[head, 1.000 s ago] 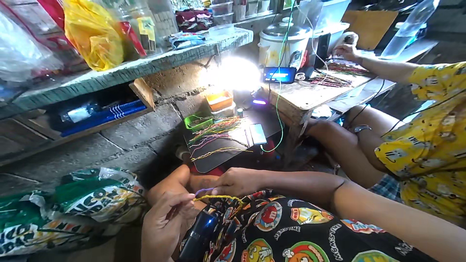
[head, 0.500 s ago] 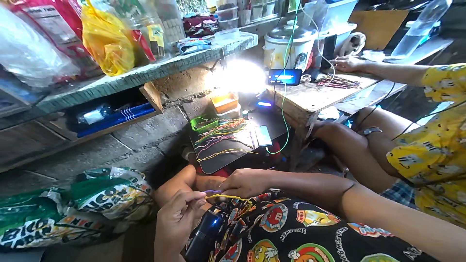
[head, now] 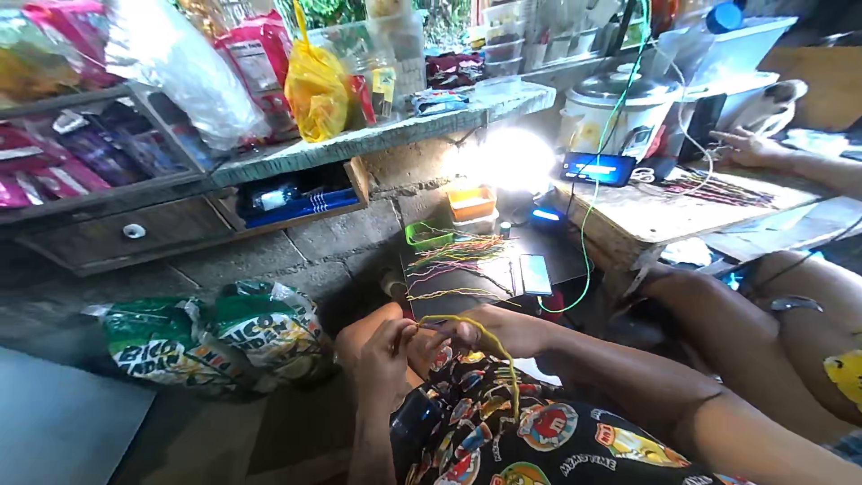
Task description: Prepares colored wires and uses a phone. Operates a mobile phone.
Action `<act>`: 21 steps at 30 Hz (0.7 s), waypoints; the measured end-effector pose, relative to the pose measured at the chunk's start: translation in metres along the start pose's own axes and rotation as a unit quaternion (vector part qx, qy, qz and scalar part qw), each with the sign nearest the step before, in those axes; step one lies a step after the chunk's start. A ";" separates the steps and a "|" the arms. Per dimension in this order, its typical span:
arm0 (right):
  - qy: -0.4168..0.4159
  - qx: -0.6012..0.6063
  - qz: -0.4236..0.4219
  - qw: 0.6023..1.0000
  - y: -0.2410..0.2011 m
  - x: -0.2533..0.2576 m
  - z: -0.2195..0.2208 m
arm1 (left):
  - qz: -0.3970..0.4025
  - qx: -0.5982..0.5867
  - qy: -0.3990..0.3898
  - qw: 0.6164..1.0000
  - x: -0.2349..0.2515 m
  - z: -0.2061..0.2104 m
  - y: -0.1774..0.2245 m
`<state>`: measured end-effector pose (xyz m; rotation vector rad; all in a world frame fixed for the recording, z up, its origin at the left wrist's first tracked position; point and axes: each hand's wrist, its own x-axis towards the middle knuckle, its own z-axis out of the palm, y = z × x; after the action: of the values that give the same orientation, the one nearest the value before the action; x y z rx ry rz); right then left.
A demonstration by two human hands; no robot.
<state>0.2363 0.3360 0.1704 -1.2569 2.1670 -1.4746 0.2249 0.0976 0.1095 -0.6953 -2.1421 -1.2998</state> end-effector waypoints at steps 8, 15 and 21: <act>0.199 0.379 0.009 0.904 0.033 0.014 -0.001 | -0.304 -0.415 -0.069 0.855 -0.003 0.032 0.029; 0.178 0.251 0.075 0.949 0.058 -0.008 0.023 | -0.357 -0.513 -0.128 0.770 -0.012 0.051 0.026; 0.230 0.251 0.051 0.939 0.055 -0.006 0.024 | -0.318 -0.436 -0.134 0.831 -0.011 0.047 0.030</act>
<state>0.2261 0.3319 0.1115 -0.6604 1.8558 -2.2572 0.2451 0.1507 0.1023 -0.4965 -1.9746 -2.7752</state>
